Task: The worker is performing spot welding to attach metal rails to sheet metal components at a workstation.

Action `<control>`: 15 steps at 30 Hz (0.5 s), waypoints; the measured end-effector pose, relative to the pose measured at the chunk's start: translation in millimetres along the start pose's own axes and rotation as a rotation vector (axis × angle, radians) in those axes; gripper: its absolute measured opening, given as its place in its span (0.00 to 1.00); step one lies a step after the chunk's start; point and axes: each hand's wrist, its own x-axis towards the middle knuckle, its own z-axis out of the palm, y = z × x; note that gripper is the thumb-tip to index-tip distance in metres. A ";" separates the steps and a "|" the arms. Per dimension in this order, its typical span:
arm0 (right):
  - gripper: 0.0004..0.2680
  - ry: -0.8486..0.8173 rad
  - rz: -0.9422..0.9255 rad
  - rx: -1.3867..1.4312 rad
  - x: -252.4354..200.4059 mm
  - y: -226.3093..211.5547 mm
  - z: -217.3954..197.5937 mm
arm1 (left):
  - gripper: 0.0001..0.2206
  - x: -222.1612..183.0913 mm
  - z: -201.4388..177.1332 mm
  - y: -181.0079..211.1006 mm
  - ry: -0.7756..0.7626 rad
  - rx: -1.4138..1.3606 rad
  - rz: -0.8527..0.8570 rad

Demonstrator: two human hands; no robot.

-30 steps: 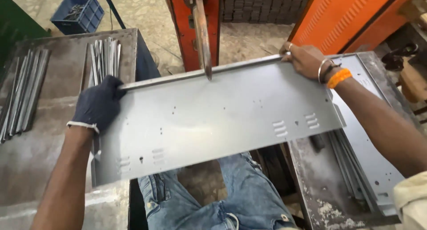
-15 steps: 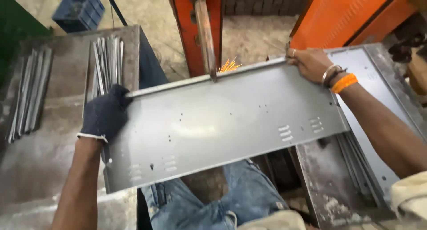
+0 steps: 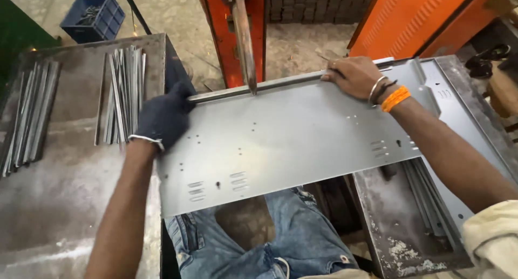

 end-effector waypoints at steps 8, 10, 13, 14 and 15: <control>0.14 -0.058 0.075 -0.042 -24.6 3.4 -2.6 | 0.08 7.4 13.4 28.2 0.050 -0.043 0.079; 0.14 -0.035 0.064 -0.049 -17.7 11.1 -3.0 | 0.08 8.0 13.3 26.9 0.046 -0.037 0.082; 0.15 -0.005 0.032 -0.036 -20.8 14.0 2.8 | 0.09 3.0 17.7 26.5 0.035 -0.076 0.075; 0.15 0.024 0.002 -0.027 -19.2 14.7 3.3 | 0.09 3.8 16.6 25.9 0.054 -0.114 0.069; 0.15 0.024 0.002 -0.030 -16.8 17.2 3.5 | 0.09 7.2 16.6 25.2 0.056 -0.115 0.070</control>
